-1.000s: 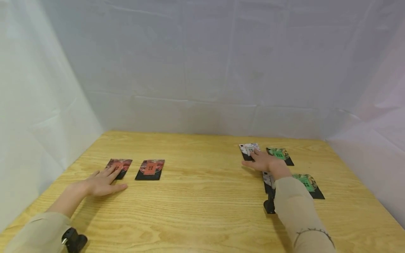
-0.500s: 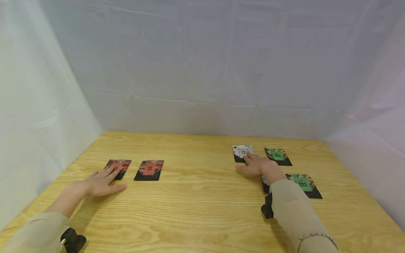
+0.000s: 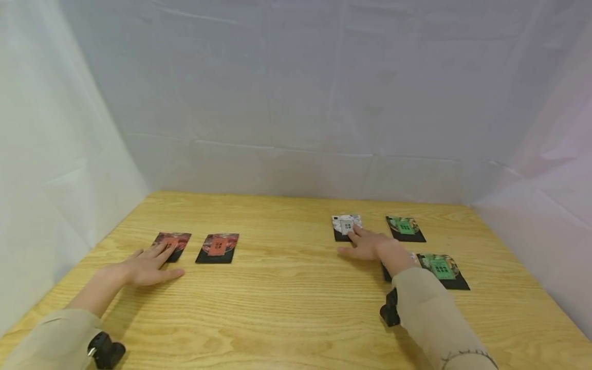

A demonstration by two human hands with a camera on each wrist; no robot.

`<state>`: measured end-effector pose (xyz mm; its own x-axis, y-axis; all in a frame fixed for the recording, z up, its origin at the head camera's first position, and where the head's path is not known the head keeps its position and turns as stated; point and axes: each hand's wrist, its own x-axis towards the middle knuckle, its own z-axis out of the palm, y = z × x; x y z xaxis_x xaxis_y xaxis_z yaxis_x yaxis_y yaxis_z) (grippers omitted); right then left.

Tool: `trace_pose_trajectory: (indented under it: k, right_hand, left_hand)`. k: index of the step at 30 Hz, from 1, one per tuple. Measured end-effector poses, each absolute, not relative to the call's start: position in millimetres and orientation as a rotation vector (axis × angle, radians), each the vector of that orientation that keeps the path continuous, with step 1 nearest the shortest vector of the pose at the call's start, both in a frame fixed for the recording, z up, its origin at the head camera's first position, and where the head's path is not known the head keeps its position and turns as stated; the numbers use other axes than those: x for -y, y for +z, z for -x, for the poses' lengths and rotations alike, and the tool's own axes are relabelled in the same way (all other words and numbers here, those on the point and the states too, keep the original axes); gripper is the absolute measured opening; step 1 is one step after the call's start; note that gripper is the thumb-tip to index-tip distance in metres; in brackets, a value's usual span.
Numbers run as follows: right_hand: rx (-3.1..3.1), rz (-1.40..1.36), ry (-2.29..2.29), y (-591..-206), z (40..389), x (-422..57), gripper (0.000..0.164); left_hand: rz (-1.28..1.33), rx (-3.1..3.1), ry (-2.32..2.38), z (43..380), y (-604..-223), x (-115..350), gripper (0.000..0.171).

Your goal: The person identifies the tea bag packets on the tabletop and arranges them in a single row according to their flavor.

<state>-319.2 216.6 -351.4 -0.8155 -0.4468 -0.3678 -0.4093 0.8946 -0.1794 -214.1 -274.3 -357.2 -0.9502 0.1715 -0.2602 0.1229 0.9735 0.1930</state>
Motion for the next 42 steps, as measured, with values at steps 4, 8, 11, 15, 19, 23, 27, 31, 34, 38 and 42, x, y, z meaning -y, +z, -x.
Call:
trace_pose_trajectory:
  k: [4, 8, 11, 15, 19, 23, 27, 31, 34, 38, 42]
  right_hand:
    - [-2.664, 0.66, -0.071, -351.0, 314.5, -210.3, 0.083]
    - [-2.686, 0.675, -0.03, -352.0, 311.4, -204.1, 0.083]
    - [-2.698, 0.694, -0.018, -353.3, 308.7, -199.9, 0.082]
    - [-2.702, 0.728, -0.023, -354.1, 304.5, -196.1, 0.082]
    - [-2.708, 0.736, -0.028, -354.3, 300.5, -192.4, 0.083]
    - [-2.714, 0.741, -0.042, -355.3, 297.2, -187.2, 0.084]
    - [-2.713, 0.749, -0.037, -356.7, 293.9, -183.2, 0.085]
    - [-2.705, 0.756, -0.02, -357.9, 291.5, -179.3, 0.085]
    - [-2.693, 0.771, -0.023, -357.2, 289.3, -175.5, 0.084]
    - [-2.682, 0.796, -0.013, -356.4, 285.4, -170.5, 0.083]
    - [-2.68, 0.816, 0.004, -355.2, 280.5, -164.4, 0.081]
  left_hand:
    - [-0.22, -2.841, 0.258, 214.2, -358.3, 274.8, 0.093]
    - [-0.221, -2.841, 0.255, 213.8, -358.3, 275.0, 0.093]
    - [-0.222, -2.84, 0.255, 213.3, -357.2, 275.2, 0.093]
    - [-0.23, -2.846, 0.253, 212.7, -356.3, 275.6, 0.092]
    - [-0.233, -2.848, 0.264, 213.1, -357.4, 276.6, 0.093]
    - [-0.235, -2.85, 0.268, 214.4, -359.8, 278.0, 0.093]
    - [-0.244, -2.855, 0.267, 215.7, -361.7, 278.7, 0.093]
    - [-0.248, -2.854, 0.269, 215.4, -362.3, 278.7, 0.094]
    - [-0.248, -2.854, 0.27, 214.9, -361.7, 278.4, 0.093]
    - [-0.252, -2.854, 0.273, 214.5, -360.4, 278.2, 0.092]
    - [-0.252, -2.855, 0.267, 214.2, -360.4, 277.8, 0.092]
